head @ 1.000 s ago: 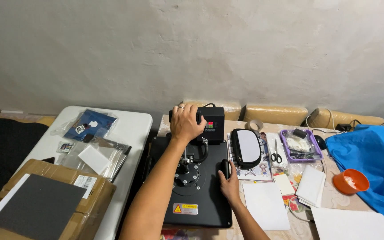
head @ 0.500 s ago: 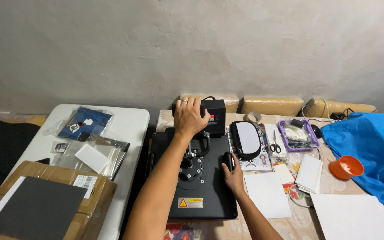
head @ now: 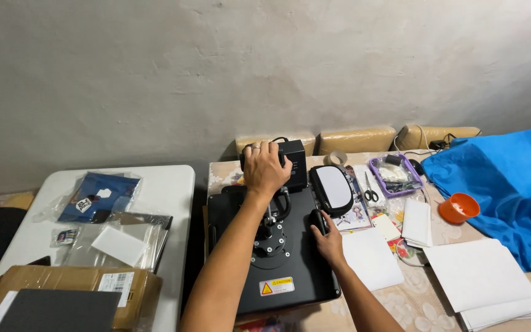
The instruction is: Operating a heat press machine to transfer a design onto a small pouch, including alignment and timing.
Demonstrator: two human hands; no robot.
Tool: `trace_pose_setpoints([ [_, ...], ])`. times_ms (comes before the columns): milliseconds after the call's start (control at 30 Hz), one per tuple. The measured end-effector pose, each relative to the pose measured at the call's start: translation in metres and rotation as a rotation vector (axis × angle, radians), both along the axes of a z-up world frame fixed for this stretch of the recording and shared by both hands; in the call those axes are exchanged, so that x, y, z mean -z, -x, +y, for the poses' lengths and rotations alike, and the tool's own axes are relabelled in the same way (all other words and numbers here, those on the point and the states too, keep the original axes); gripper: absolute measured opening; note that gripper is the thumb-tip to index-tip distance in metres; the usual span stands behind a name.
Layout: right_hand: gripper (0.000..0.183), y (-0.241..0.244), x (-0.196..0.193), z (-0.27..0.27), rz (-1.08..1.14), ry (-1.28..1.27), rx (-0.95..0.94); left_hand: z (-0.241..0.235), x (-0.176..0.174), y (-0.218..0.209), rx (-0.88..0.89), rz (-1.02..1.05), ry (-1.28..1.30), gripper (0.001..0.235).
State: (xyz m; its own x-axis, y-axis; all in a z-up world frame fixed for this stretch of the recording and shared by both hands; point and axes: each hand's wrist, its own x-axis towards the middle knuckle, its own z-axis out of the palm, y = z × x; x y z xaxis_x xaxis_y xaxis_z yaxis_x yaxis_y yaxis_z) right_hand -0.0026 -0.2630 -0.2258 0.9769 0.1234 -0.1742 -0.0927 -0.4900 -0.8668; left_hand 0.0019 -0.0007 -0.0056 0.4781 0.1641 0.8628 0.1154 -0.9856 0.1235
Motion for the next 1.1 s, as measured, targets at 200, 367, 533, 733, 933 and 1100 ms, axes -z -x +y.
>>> trace_pose_setpoints([
  [200, 0.07, 0.001, -0.009, 0.001, -0.005, 0.015, 0.006, -0.001, 0.003, -0.004, 0.011, -0.006, 0.009, 0.03],
  [367, 0.07, 0.009, -0.012, 0.0, 0.0, 0.02, 0.012, -0.005, 0.002, 0.003, 0.006, 0.013, 0.018, 0.03],
  [533, 0.071, 0.007, -0.015, 0.0, -0.004, 0.015, 0.016, -0.004, -0.001, 0.003, 0.012, 0.048, 0.026, 0.029],
  [733, 0.07, 0.0, 0.001, 0.0, -0.001, 0.004, 0.007, -0.003, -0.005, 0.004, 0.011, 0.006, 0.019, 0.028],
  [933, 0.072, -0.001, 0.002, -0.002, 0.001, -0.027, -0.026, -0.002, 0.002, -0.001, -0.004, -0.006, 0.008, 0.03],
  [1100, 0.072, -0.005, 0.009, -0.002, 0.028, -0.063, -0.049, 0.0, 0.006, -0.004, -0.001, -0.011, 0.004, 0.032],
])
